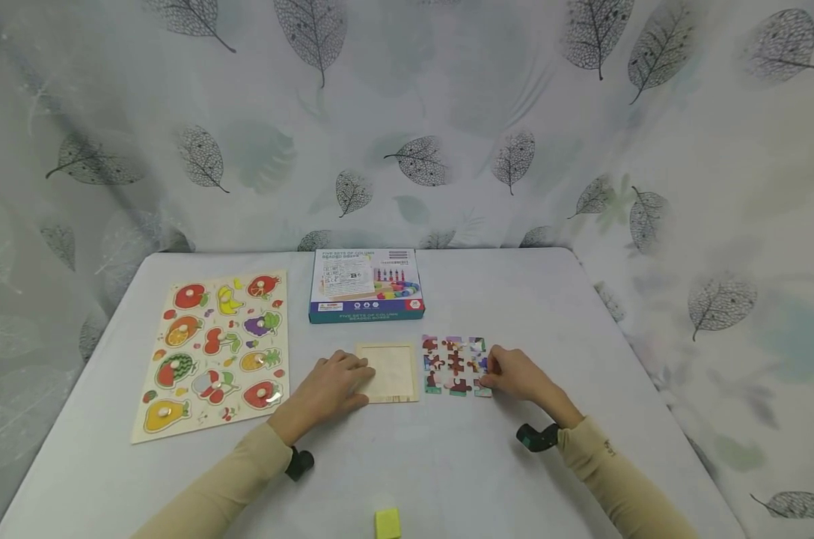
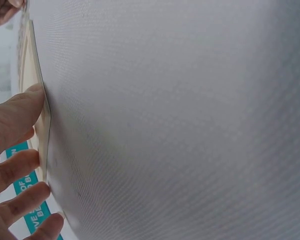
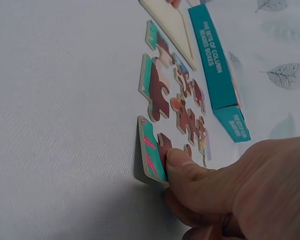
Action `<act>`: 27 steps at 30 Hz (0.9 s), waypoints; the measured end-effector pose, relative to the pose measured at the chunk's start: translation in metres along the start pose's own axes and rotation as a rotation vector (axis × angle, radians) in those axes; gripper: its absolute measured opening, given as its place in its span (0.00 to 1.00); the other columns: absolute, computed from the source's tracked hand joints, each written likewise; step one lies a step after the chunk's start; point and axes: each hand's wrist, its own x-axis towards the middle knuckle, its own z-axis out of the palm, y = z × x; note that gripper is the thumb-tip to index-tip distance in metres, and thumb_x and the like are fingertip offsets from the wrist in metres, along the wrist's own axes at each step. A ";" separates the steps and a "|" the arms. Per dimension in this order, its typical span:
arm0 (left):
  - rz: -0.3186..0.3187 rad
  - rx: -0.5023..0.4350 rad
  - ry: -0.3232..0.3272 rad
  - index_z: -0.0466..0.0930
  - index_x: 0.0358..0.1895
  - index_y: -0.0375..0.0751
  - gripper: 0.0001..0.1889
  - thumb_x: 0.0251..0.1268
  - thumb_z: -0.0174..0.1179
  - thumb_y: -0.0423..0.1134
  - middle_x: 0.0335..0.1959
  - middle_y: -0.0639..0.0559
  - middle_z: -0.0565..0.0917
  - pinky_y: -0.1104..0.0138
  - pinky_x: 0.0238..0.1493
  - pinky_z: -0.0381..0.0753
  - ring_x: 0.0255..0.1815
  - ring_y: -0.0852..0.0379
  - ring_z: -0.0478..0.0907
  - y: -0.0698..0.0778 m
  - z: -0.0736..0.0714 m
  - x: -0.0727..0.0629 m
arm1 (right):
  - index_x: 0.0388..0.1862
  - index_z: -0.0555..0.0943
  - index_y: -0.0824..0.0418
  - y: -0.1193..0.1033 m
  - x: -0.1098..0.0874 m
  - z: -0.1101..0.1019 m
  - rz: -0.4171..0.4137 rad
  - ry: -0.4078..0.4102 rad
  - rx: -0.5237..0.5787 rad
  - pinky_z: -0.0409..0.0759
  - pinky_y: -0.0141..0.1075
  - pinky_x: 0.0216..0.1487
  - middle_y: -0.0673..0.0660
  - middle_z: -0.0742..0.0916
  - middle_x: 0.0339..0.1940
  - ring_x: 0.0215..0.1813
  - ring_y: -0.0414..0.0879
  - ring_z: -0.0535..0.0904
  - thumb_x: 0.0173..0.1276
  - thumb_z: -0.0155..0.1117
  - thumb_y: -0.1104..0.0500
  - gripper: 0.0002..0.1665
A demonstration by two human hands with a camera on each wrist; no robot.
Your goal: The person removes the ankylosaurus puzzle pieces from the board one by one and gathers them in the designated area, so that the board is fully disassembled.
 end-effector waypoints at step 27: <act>-0.001 0.002 0.024 0.82 0.60 0.46 0.23 0.62 0.70 0.48 0.63 0.48 0.83 0.46 0.61 0.78 0.66 0.46 0.75 -0.002 0.003 -0.001 | 0.47 0.79 0.69 -0.008 0.009 0.000 -0.003 0.155 0.014 0.71 0.34 0.32 0.59 0.83 0.36 0.33 0.46 0.72 0.65 0.70 0.57 0.18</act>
